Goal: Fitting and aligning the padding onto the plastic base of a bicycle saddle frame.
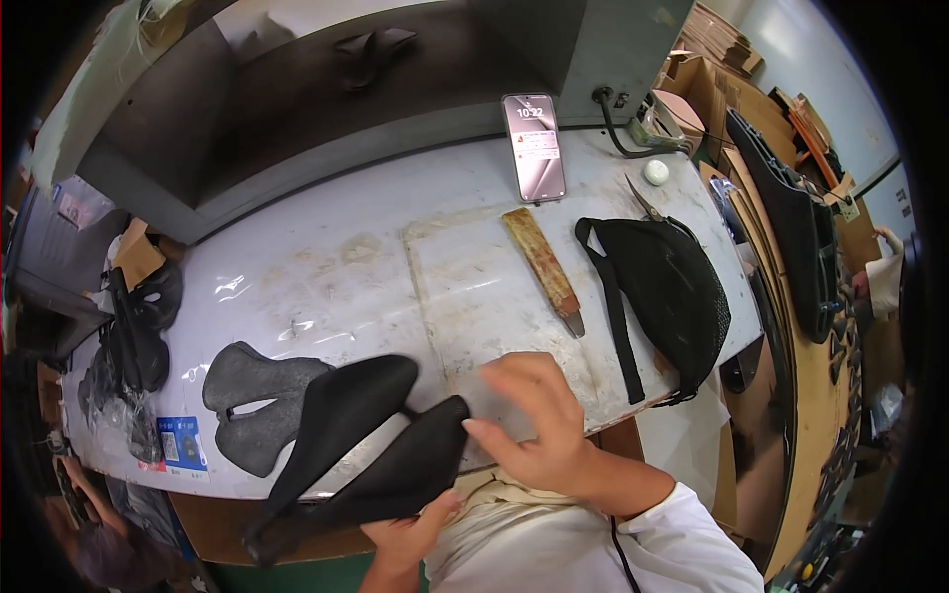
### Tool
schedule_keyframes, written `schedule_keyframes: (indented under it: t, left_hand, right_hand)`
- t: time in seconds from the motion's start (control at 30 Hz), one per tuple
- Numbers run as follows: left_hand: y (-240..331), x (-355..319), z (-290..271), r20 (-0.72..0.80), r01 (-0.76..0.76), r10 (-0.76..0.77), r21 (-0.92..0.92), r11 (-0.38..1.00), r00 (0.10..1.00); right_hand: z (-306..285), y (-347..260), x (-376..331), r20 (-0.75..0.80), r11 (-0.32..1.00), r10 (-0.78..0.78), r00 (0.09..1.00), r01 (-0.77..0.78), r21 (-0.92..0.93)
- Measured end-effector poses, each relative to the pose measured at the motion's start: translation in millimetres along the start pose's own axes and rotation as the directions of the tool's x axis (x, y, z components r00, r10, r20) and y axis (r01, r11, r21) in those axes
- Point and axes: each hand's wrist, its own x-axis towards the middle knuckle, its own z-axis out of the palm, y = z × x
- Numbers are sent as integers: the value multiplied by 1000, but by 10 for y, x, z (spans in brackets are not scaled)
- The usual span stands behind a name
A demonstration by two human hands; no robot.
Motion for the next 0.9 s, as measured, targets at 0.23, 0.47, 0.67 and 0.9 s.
schedule_keyframes:
  t: [0.23, 0.47, 0.67, 0.9]
  left_hand:
    - [-154, 85, 67, 203, -265, 206, 330, 906, 957]
    - [-111, 79, 77, 252, -129, 53, 297, 946, 966]
    - [-118, -185, -311, 304, 17, -105, 278, 960, 947]
    - [-154, -82, -588, 360, 187, -278, 266, 946, 891]
  right_hand:
    - [67, -169, -107, 546, 58, 483, 684, -647, 760]
    - [79, -50, -191, 664, 331, 386, 641, -768, 549]
    - [-79, -68, -70, 659, 653, 337, 673, -671, 351]
    - [-48, 79, -94, 689, 628, 73, 721, -570, 529]
